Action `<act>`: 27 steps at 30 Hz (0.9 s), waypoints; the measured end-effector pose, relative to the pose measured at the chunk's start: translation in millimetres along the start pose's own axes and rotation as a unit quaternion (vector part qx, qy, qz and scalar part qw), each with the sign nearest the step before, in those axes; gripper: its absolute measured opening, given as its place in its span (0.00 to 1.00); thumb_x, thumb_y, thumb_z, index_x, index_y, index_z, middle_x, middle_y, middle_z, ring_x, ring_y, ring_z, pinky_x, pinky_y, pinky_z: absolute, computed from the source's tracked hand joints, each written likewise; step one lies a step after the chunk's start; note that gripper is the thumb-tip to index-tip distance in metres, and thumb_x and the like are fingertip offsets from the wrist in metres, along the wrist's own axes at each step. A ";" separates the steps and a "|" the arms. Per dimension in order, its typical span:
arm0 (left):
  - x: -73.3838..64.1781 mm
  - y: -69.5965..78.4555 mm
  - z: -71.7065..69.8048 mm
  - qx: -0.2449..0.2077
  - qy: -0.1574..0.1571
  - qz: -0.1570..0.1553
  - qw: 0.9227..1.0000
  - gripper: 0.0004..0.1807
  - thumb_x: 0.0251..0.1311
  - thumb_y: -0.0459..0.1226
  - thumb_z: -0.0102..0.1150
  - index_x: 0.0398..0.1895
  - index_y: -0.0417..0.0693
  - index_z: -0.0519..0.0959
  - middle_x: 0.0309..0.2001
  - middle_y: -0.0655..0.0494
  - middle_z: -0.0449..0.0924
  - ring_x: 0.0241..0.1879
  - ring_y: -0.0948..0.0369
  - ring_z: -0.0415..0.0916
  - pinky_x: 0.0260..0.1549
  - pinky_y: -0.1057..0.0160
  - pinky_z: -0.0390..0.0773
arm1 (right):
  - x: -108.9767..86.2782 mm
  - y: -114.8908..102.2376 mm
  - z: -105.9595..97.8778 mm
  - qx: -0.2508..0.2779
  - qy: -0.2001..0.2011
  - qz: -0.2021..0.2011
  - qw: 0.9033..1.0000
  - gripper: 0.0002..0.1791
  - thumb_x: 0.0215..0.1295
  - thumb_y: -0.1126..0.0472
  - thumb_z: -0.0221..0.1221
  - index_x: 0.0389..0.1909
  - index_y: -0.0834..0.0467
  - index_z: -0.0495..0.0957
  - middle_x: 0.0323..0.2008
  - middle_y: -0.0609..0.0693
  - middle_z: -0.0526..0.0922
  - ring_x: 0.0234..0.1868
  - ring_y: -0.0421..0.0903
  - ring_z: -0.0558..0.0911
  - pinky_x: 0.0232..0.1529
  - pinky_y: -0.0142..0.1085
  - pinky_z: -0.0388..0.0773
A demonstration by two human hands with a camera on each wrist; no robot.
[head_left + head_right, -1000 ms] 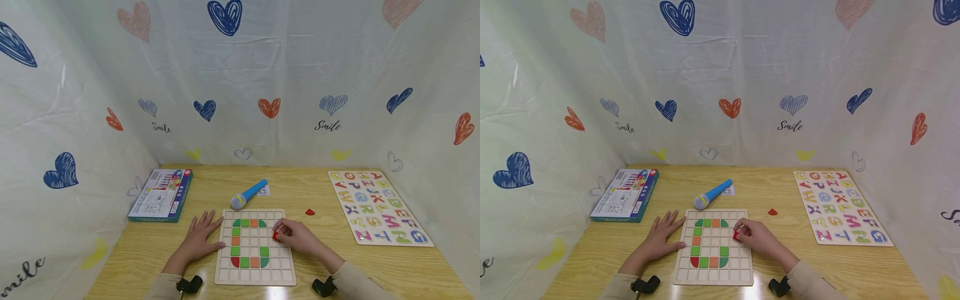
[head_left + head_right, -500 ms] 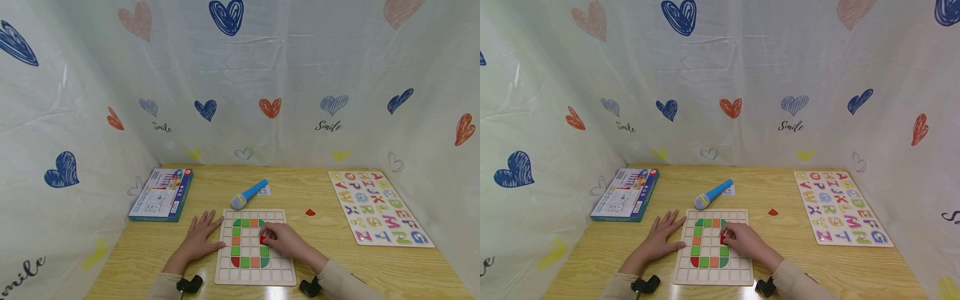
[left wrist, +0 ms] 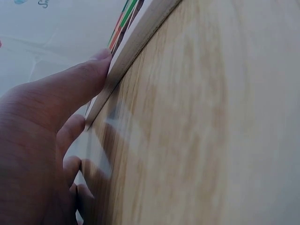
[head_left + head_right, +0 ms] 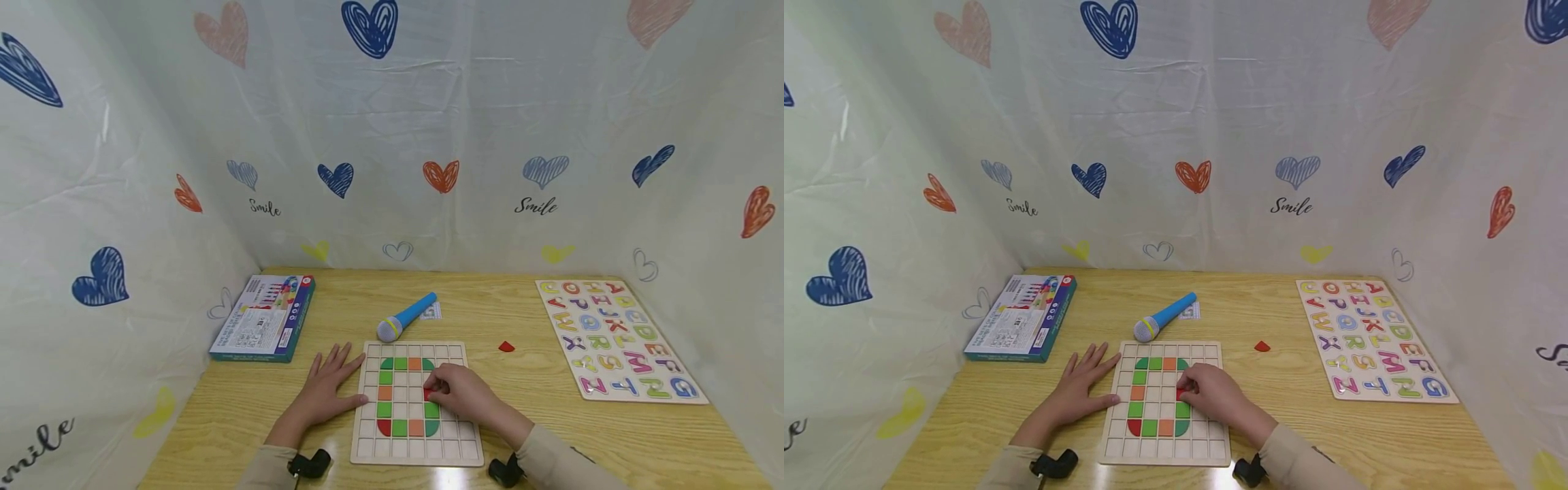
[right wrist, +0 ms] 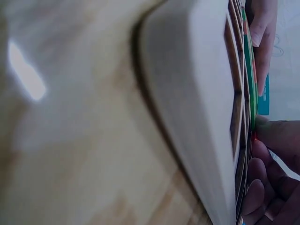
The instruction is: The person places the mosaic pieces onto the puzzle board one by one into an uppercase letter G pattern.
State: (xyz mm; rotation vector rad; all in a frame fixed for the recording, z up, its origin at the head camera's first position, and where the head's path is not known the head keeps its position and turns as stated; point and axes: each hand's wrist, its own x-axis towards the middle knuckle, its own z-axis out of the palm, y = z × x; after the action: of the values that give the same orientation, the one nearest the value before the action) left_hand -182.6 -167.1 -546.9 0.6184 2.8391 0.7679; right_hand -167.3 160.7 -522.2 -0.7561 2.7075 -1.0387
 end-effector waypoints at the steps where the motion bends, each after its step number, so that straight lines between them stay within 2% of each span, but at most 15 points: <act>1: -0.2 0.2 -0.3 0.000 0.000 0.000 1.000 0.47 0.59 0.66 0.61 0.79 0.62 0.62 0.82 0.48 0.46 0.81 0.46 0.35 0.75 0.37 0.29 | 0.3 -0.1 0.1 0.000 -0.001 0.000 1.000 0.03 0.66 0.61 0.68 0.37 0.50 0.86 0.31 0.35 0.79 0.32 0.31 0.76 0.35 0.31 0.77; 7: 1.0 -1.5 1.3 0.002 0.006 0.003 1.000 0.47 0.59 0.67 0.60 0.79 0.63 0.62 0.82 0.49 0.46 0.81 0.46 0.36 0.75 0.37 0.29 | 0.2 1.1 -2.5 -0.002 0.002 0.008 1.000 0.03 0.68 0.60 0.67 0.39 0.50 0.84 0.31 0.36 0.77 0.32 0.33 0.74 0.34 0.31 0.76; 13: 1.1 -2.4 2.7 0.003 0.006 0.002 1.000 0.47 0.59 0.68 0.60 0.79 0.63 0.61 0.82 0.50 0.46 0.81 0.46 0.36 0.75 0.38 0.29 | -7.4 10.8 -13.5 0.001 0.039 0.030 0.999 0.05 0.70 0.61 0.64 0.44 0.51 0.84 0.33 0.37 0.76 0.32 0.35 0.73 0.34 0.31 0.75; 20: 1.4 -2.6 2.9 0.000 0.005 0.001 1.000 0.47 0.59 0.68 0.60 0.79 0.63 0.62 0.82 0.49 0.46 0.81 0.46 0.35 0.75 0.37 0.29 | -19.0 41.7 -40.1 -0.015 0.083 0.079 0.993 0.08 0.68 0.62 0.66 0.46 0.53 0.84 0.34 0.40 0.76 0.33 0.38 0.73 0.34 0.32 0.74; 27: 1.5 -2.5 2.8 0.001 0.006 0.002 1.000 0.47 0.59 0.68 0.60 0.79 0.63 0.62 0.82 0.49 0.46 0.81 0.45 0.36 0.74 0.37 0.29 | -27.1 74.8 -69.9 -0.076 0.162 0.114 0.977 0.11 0.65 0.65 0.67 0.48 0.58 0.84 0.40 0.53 0.78 0.39 0.47 0.75 0.41 0.45 0.77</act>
State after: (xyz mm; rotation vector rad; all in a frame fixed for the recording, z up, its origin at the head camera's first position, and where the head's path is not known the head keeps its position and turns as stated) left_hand -184.3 -167.1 -550.6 0.6212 2.8500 0.7713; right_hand -195.3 262.7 -520.3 -0.3012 3.0845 -0.9831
